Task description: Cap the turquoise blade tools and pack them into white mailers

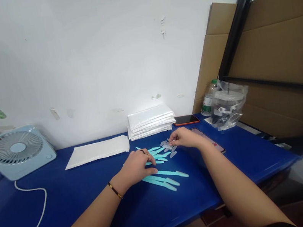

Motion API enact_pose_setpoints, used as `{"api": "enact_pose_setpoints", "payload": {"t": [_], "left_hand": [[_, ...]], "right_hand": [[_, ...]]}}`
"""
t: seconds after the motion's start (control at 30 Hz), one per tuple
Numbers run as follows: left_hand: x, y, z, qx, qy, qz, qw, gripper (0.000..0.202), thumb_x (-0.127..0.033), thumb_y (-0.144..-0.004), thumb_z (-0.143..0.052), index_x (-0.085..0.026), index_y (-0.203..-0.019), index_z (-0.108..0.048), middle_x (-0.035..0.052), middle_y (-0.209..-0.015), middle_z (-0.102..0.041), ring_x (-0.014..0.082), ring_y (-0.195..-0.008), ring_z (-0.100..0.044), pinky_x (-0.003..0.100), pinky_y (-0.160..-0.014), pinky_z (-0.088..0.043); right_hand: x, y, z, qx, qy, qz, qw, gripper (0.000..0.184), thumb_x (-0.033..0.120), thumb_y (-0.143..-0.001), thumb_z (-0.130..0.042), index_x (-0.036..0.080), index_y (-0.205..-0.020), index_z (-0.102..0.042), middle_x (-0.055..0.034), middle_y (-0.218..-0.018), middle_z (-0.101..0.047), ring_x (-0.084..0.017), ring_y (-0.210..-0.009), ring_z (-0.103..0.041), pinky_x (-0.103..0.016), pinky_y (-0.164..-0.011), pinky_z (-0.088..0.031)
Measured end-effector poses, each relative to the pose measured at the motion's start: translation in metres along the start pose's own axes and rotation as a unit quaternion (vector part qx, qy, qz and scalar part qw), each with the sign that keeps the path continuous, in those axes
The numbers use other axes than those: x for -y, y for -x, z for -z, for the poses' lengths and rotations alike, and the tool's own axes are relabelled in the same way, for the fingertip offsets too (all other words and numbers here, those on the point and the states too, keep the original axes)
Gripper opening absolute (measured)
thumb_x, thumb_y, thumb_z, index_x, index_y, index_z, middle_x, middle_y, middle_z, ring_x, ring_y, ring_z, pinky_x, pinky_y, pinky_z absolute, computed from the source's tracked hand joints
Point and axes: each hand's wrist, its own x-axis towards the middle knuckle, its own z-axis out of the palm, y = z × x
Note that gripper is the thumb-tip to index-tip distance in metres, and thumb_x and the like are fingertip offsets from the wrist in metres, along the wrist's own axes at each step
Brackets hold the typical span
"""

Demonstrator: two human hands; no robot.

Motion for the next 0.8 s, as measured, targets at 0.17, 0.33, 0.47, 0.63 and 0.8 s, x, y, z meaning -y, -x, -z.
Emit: {"api": "enact_pose_setpoints", "payload": {"t": [0.17,0.33,0.47,0.63,0.8], "left_hand": [[-0.01,-0.002,-0.008,0.026,-0.015,0.021,0.999,0.012,-0.035,-0.076,-0.061,-0.025,-0.075,-0.068,0.0,-0.084,-0.063,0.0182,-0.085,-0.056,0.028,-0.074,-0.036],[0.0,-0.004,0.0,-0.038,-0.023,0.08,0.996,0.015,-0.032,-0.078,-0.057,-0.021,-0.074,-0.067,0.002,-0.086,-0.063,0.018,-0.082,-0.057,0.028,-0.072,-0.039],[0.011,-0.003,0.008,-0.077,-0.035,0.101,0.991,0.018,-0.034,-0.079,-0.054,-0.021,-0.072,-0.065,0.0025,-0.087,-0.063,0.0189,-0.081,-0.057,0.031,-0.072,-0.039],[0.015,0.001,0.013,-0.077,-0.028,0.106,0.991,0.02,-0.039,-0.076,-0.058,-0.023,-0.084,-0.066,0.0023,-0.092,-0.062,0.0198,-0.086,-0.057,0.03,-0.075,-0.039],[-0.001,0.007,0.012,0.062,0.029,-0.012,0.998,0.018,-0.042,-0.072,-0.065,-0.027,-0.082,-0.068,-0.0011,-0.089,-0.062,0.0169,-0.086,-0.056,0.027,-0.076,-0.036]], "right_hand": [[0.009,0.008,0.005,0.09,-0.068,0.031,0.993,0.029,0.04,-0.07,-0.065,0.015,-0.081,-0.073,-0.0038,-0.07,-0.068,-0.013,-0.062,-0.058,-0.021,-0.054,-0.04],[0.019,0.011,0.003,0.207,-0.108,0.034,0.972,0.035,0.043,-0.06,-0.072,0.014,-0.078,-0.072,-0.0029,-0.063,-0.065,-0.012,-0.053,-0.054,-0.021,-0.05,-0.039],[0.015,0.008,0.0,0.158,-0.102,0.021,0.982,0.028,0.041,-0.066,-0.067,0.014,-0.075,-0.071,-0.0023,-0.062,-0.065,-0.011,-0.05,-0.052,-0.021,-0.049,-0.039],[0.004,0.0,-0.001,-0.009,-0.016,-0.004,1.0,0.026,0.039,-0.069,-0.065,0.015,-0.077,-0.072,-0.004,-0.067,-0.067,-0.013,-0.06,-0.057,-0.022,-0.052,-0.038],[0.002,-0.001,-0.001,-0.051,0.003,0.003,0.999,0.026,0.037,-0.072,-0.063,0.016,-0.083,-0.072,-0.0044,-0.072,-0.066,-0.014,-0.063,-0.057,-0.023,-0.055,-0.039]]}}
